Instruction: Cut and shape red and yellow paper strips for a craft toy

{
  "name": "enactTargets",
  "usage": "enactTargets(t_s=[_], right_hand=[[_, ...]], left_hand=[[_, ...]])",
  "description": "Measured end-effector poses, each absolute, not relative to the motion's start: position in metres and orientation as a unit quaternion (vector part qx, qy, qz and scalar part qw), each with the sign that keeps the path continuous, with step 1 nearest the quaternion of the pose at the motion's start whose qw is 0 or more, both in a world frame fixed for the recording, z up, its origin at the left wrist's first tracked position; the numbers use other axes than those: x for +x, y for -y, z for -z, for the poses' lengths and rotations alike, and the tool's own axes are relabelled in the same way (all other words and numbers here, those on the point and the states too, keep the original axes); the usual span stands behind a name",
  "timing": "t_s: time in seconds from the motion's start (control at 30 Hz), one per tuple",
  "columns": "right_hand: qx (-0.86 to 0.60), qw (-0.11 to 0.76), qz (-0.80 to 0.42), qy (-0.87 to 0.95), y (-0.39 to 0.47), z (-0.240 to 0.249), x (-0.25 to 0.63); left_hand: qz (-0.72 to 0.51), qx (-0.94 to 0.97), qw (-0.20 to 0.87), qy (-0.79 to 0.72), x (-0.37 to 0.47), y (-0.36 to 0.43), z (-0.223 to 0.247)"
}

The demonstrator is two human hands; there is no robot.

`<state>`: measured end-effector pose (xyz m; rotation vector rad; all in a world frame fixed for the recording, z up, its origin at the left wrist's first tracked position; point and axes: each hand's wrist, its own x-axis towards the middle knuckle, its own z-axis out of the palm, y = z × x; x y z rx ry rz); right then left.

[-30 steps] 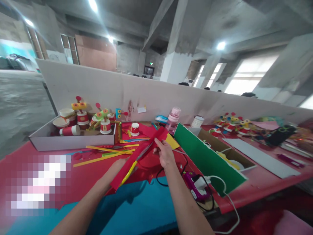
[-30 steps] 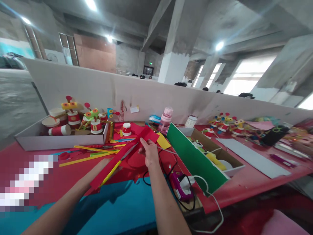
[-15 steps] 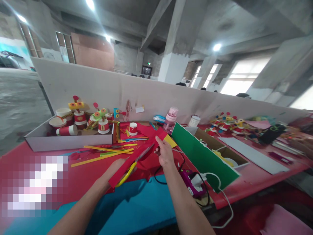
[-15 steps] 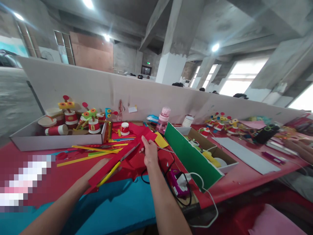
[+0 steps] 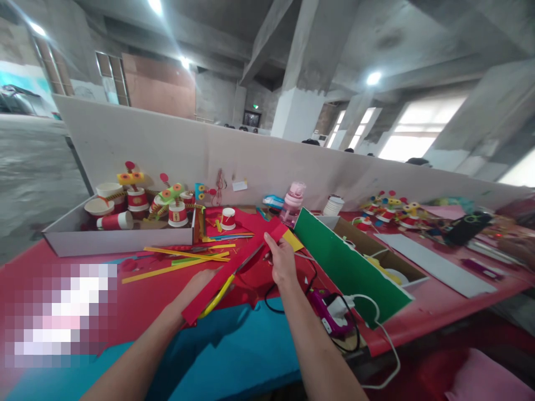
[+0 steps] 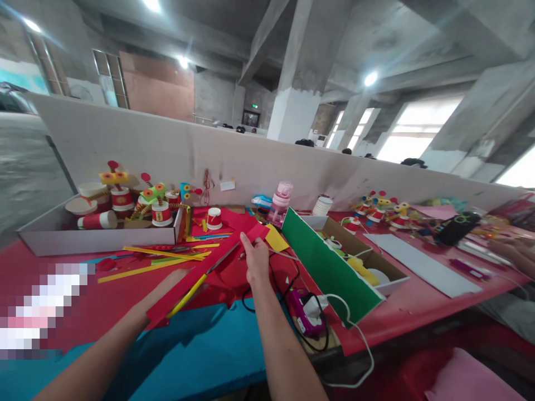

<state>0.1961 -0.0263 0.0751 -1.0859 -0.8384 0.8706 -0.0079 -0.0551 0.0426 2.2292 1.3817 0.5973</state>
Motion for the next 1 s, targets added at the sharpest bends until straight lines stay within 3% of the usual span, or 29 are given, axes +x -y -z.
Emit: enactTargets(t_s=[1.0], right_hand=[[-0.461, 0.684, -0.404, 0.395, 0.027, -0.070, 0.197]], left_hand=[[-0.195, 0.814, 0.202, -0.508, -0.007, 0.040, -0.027]])
